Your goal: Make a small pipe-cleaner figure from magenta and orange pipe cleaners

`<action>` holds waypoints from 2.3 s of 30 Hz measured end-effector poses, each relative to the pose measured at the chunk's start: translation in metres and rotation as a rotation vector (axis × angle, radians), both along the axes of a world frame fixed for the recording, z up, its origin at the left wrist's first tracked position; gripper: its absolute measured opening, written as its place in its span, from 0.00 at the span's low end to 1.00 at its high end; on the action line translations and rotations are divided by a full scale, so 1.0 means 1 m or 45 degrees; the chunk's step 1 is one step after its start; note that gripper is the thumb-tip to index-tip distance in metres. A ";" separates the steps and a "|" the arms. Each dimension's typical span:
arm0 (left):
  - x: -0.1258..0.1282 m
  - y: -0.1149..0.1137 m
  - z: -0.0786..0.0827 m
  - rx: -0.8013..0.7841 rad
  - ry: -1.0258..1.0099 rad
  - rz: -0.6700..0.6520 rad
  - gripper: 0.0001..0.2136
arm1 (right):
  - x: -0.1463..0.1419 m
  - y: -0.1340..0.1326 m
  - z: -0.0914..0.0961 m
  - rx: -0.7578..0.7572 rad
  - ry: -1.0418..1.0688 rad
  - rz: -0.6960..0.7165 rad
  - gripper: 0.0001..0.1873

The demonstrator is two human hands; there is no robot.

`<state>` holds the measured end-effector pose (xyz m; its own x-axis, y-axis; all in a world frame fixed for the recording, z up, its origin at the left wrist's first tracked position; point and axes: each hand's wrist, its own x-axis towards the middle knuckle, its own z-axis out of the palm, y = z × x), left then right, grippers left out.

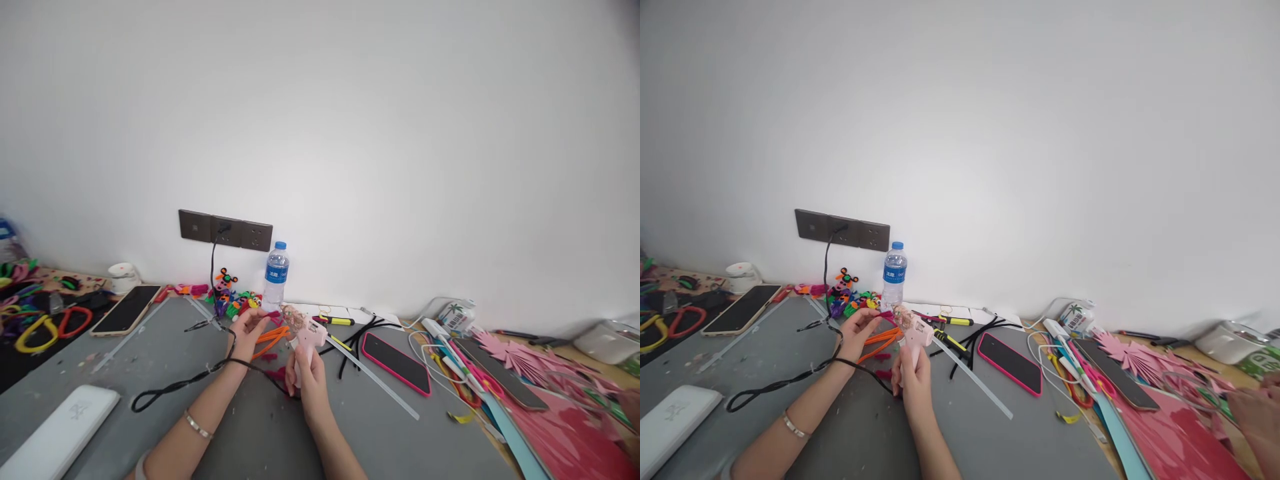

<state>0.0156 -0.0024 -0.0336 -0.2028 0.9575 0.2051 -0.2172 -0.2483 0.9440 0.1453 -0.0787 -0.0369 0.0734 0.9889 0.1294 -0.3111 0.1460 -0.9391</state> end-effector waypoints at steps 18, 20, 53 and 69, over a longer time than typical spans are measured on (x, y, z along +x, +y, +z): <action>-0.004 -0.004 0.016 0.072 0.167 -0.057 0.06 | 0.007 0.004 0.008 -0.072 -0.076 -0.265 0.23; -0.001 -0.006 0.018 0.072 0.186 -0.155 0.06 | 0.011 0.007 0.011 -0.027 -0.077 -0.375 0.23; 0.005 -0.021 0.017 -0.168 0.183 -0.773 0.11 | 0.021 0.006 0.020 0.139 -0.189 -0.322 0.17; 0.009 -0.027 0.020 -0.301 0.114 -0.872 0.10 | 0.017 0.009 0.014 -0.017 -0.060 -0.278 0.20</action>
